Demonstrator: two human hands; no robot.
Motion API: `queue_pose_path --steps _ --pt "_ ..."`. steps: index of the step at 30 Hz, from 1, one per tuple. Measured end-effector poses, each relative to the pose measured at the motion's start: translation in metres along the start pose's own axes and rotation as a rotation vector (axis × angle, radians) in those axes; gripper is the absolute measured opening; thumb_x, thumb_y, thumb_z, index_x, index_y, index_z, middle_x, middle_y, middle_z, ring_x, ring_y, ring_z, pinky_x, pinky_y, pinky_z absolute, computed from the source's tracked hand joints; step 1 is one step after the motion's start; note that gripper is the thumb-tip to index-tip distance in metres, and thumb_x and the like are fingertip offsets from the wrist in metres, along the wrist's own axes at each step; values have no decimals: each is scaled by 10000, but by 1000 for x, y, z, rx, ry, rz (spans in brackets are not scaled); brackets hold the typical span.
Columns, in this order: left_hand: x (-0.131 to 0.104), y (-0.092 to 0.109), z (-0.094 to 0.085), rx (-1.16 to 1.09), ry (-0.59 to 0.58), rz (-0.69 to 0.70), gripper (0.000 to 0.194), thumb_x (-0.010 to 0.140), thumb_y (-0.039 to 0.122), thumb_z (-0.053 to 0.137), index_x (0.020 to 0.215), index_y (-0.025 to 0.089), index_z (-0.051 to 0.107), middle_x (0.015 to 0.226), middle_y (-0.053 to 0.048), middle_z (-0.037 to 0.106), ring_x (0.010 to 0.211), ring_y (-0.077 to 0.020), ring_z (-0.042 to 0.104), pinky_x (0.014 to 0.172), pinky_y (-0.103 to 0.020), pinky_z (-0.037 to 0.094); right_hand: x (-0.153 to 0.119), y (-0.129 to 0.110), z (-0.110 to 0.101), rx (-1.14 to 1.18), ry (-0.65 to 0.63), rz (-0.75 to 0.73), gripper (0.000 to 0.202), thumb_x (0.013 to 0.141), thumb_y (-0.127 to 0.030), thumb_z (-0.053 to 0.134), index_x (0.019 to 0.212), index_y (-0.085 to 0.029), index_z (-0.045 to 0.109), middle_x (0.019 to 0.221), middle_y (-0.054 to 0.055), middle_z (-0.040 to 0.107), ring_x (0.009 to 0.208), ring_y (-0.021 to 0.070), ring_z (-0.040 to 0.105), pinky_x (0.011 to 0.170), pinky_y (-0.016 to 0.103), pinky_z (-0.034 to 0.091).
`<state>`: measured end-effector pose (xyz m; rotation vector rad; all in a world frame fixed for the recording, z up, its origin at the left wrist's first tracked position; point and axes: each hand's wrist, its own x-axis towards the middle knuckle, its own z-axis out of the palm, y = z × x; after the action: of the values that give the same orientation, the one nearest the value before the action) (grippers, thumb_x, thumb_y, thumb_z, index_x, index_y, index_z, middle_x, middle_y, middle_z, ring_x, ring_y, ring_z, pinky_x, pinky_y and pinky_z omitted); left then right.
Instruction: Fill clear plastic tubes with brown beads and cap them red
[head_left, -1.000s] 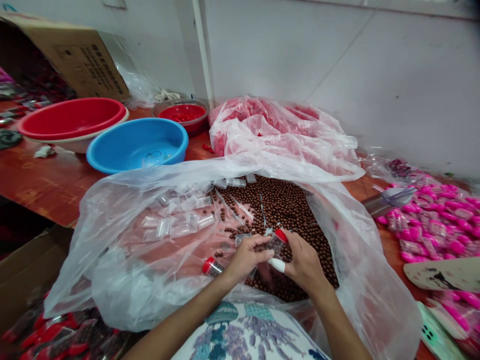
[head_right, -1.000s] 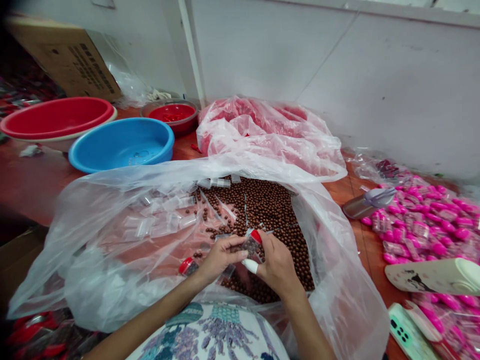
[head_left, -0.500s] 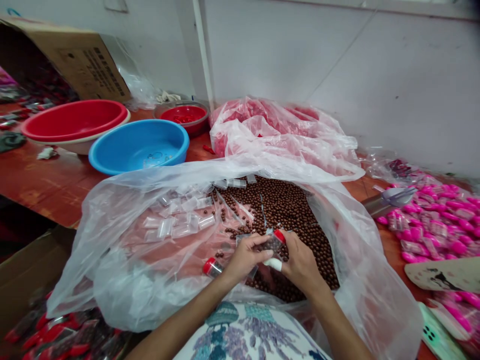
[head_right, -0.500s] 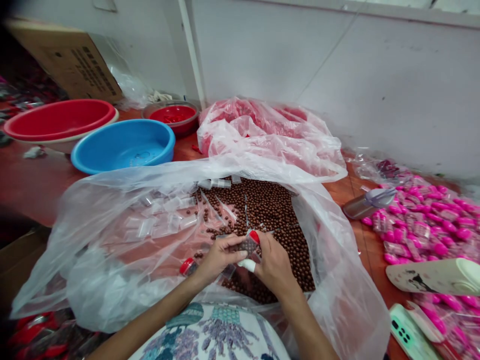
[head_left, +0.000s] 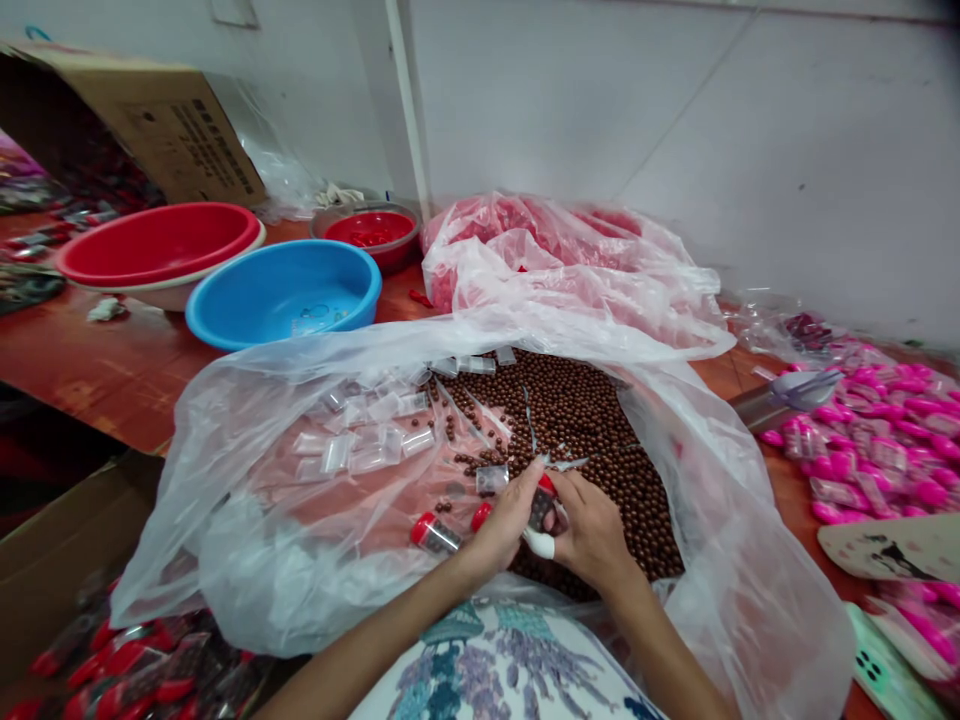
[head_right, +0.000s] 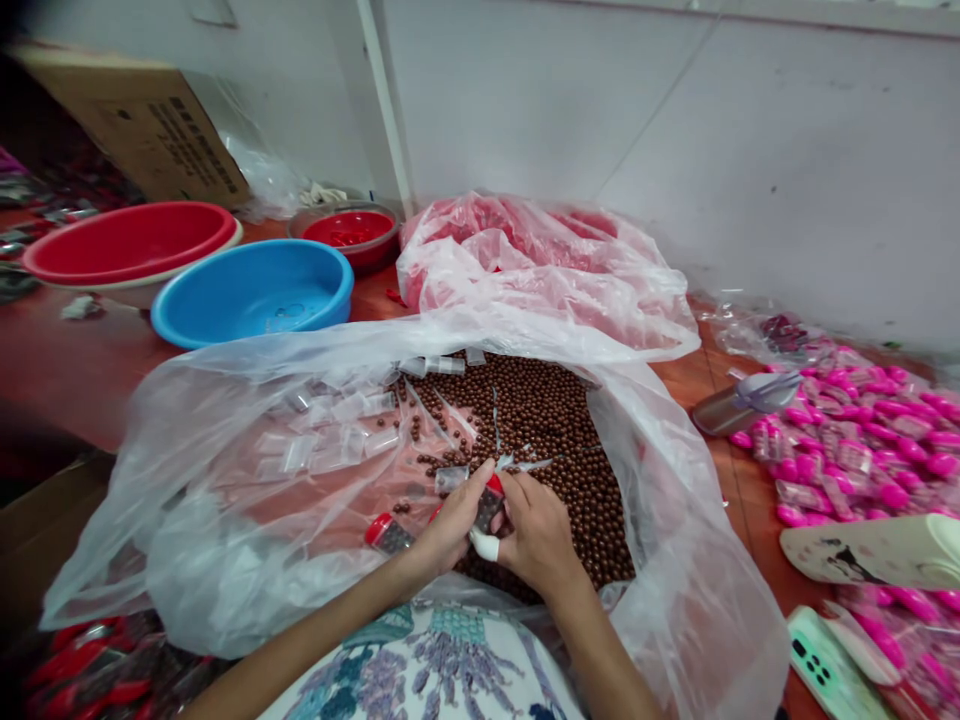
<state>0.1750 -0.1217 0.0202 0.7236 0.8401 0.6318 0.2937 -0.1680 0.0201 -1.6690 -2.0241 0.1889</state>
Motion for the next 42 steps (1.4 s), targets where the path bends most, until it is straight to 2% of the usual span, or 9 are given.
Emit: queue_pose_path --steps 7,13,17,22,24,26,28,34,42 --pt "0 2 3 -167 -34 -107 510 756 626 428 686 147 588 457 10 519 443 -110 485 478 -226 366 4 -3 -7 38 -37 -26 556 688 -398 622 1194 -195 515 944 81 589 827 231 566 708 325 449" --pt "1 10 -2 -169 -84 -166 575 770 670 343 627 155 553 407 16 477 397 -113 472 452 -230 363 6 -5 -14 106 -92 -12 686 720 -465 641 1314 -212 408 995 94 551 846 240 558 724 350 469" --pt "0 14 -6 -99 -88 -188 616 763 722 294 545 179 487 369 23 452 342 -113 437 403 -236 340 6 -6 -16 213 -162 -17 784 672 -574 668 1317 -211 409 945 78 527 806 228 548 709 339 467" --pt "-4 19 -10 89 -90 -184 713 732 779 243 442 168 467 357 1 447 312 -90 408 372 -223 297 5 -4 -17 296 -153 -18 851 621 -683 626 1309 -220 433 897 61 514 781 225 531 705 342 459" --pt "-6 21 -11 195 -65 -211 744 702 809 226 463 162 505 364 0 455 288 -84 381 341 -221 256 6 -3 -18 343 -155 -25 708 729 -638 561 1304 -240 452 878 52 508 776 213 532 693 330 460" --pt "-8 24 -12 280 -56 -240 764 681 826 217 509 157 543 372 4 462 273 -83 371 316 -215 225 6 -3 -18 419 -142 -17 494 874 -503 443 1307 -267 459 887 51 514 797 196 544 700 310 466" --pt "-8 26 -12 319 -63 -242 780 676 830 205 529 151 559 371 6 456 274 -81 378 306 -205 228 5 -6 -16 500 -112 12 405 934 -358 363 1324 -282 442 945 59 533 857 185 555 743 301 472" --pt "-6 24 -8 259 -72 -171 806 688 820 217 688 128 631 404 12 471 308 -91 414 298 -191 270 -1 -22 -1 620 121 194 397 906 -212 391 1281 -291 491 1097 62 551 993 198 548 859 349 457" --pt "-7 17 -8 246 -17 -149 796 720 795 192 761 130 629 404 21 449 317 -101 412 284 -187 270 -1 -28 3 640 155 247 421 870 -152 406 1242 -297 538 1160 49 561 1061 204 534 915 368 435"
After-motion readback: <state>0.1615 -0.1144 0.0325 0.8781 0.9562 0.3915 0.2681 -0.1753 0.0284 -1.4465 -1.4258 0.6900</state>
